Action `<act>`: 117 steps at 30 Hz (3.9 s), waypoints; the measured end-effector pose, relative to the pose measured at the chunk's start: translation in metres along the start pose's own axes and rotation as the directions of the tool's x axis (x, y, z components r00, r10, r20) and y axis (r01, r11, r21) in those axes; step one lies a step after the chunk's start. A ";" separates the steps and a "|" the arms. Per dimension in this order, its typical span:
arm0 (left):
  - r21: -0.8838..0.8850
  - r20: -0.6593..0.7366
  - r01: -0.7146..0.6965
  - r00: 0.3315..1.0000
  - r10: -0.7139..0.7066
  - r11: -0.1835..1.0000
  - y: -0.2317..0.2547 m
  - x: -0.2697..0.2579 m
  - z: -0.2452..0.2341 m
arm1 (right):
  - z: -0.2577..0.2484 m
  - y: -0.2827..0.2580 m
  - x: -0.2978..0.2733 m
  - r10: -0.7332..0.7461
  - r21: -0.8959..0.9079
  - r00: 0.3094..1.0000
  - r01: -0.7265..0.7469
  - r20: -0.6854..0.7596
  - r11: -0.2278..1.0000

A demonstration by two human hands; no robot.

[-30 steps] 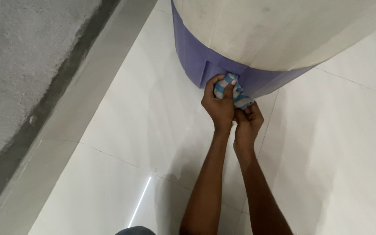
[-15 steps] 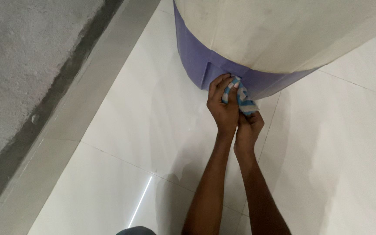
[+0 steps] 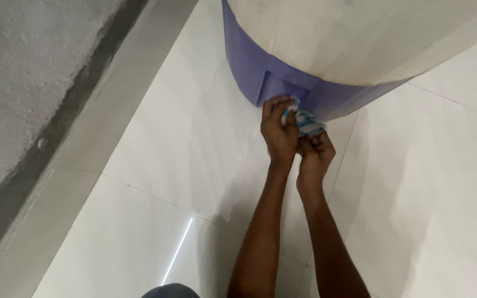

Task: The person wipes the exterior of a large white plastic container with a blue and white cloth. They scrub the lower purple band and the upper white body of the container, moving around its circumference.

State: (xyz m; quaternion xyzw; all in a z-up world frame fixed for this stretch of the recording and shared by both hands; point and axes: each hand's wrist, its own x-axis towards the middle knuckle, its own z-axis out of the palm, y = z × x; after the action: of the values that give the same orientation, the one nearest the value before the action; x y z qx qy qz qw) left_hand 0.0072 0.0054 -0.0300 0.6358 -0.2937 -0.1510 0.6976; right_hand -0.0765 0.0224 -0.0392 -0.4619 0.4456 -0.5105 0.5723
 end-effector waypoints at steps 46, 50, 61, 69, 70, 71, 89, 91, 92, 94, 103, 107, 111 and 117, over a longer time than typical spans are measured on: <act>0.041 -0.262 -0.114 0.957 0.120 0.993 0.017 0.051 -0.012 | 0.016 0.010 -0.002 0.013 -0.143 0.999 -0.019 -0.043 0.990; 0.091 -0.304 -0.045 0.950 0.071 0.995 -0.035 0.043 -0.010 | 0.015 0.011 -0.001 0.035 -0.143 0.998 -0.041 -0.046 0.989; -0.015 -0.452 0.613 0.700 -0.552 0.790 -0.124 0.027 -0.024 | 0.005 0.013 -0.001 0.057 -0.222 0.998 -0.063 -0.032 0.973; -0.605 -0.287 0.290 0.789 -0.543 0.741 -0.010 0.014 -0.031 | 0.040 -0.007 -0.015 -0.206 -0.436 0.964 0.260 0.167 0.862; -0.574 -0.322 0.269 0.794 -0.515 0.774 0.008 0.016 -0.034 | 0.040 -0.016 -0.015 -0.306 -0.452 0.931 0.364 0.199 0.814; -0.539 -0.357 0.245 0.800 -0.481 0.806 0.026 0.020 -0.037 | 0.039 -0.028 -0.011 -0.385 -0.455 0.898 0.440 0.213 0.774; -0.187 -0.057 0.154 0.984 -0.167 0.970 0.083 0.089 -0.050 | 0.067 -0.269 0.091 -0.471 -0.299 -0.053 0.709 0.881 -0.639; -0.114 -0.016 0.140 0.990 -0.142 0.984 0.063 0.087 -0.052 | 0.073 -0.257 0.093 -0.444 -0.292 -0.140 0.574 0.885 -0.765; -0.080 0.010 0.129 0.992 -0.129 0.988 0.054 0.092 -0.052 | 0.081 -0.250 0.096 -0.479 -0.336 -0.132 0.555 0.868 -0.761; -0.149 0.057 0.220 0.975 -0.213 0.964 0.037 0.089 -0.048 | 0.086 -0.228 0.093 -0.526 -0.401 -0.099 0.534 0.844 -0.744; -0.328 -0.029 0.289 0.949 -0.315 0.900 0.010 0.114 -0.026 | 0.114 -0.205 0.072 -0.289 -0.294 0.116 0.639 0.950 -0.711; -0.276 -0.105 0.329 0.924 -0.368 0.903 -0.026 0.129 -0.011 | 0.134 -0.225 0.069 -0.251 -0.296 0.156 0.534 0.955 -0.792; -0.403 -0.041 0.501 0.826 -0.562 0.766 -0.058 0.143 -0.013 | 0.151 -0.224 0.079 -0.265 -0.289 0.119 0.472 0.957 -0.833; -0.643 0.216 0.664 0.635 -0.741 0.382 -0.085 0.157 -0.022 | 0.145 -0.203 0.085 -0.313 -0.351 0.158 0.441 0.936 -0.826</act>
State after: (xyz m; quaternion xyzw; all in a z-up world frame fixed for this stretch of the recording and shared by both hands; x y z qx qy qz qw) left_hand 0.1571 -0.0809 -0.0787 0.4085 0.1177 -0.4923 0.7595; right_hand 0.0375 -0.0625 0.1830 -0.8483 0.1637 -0.1850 -0.4683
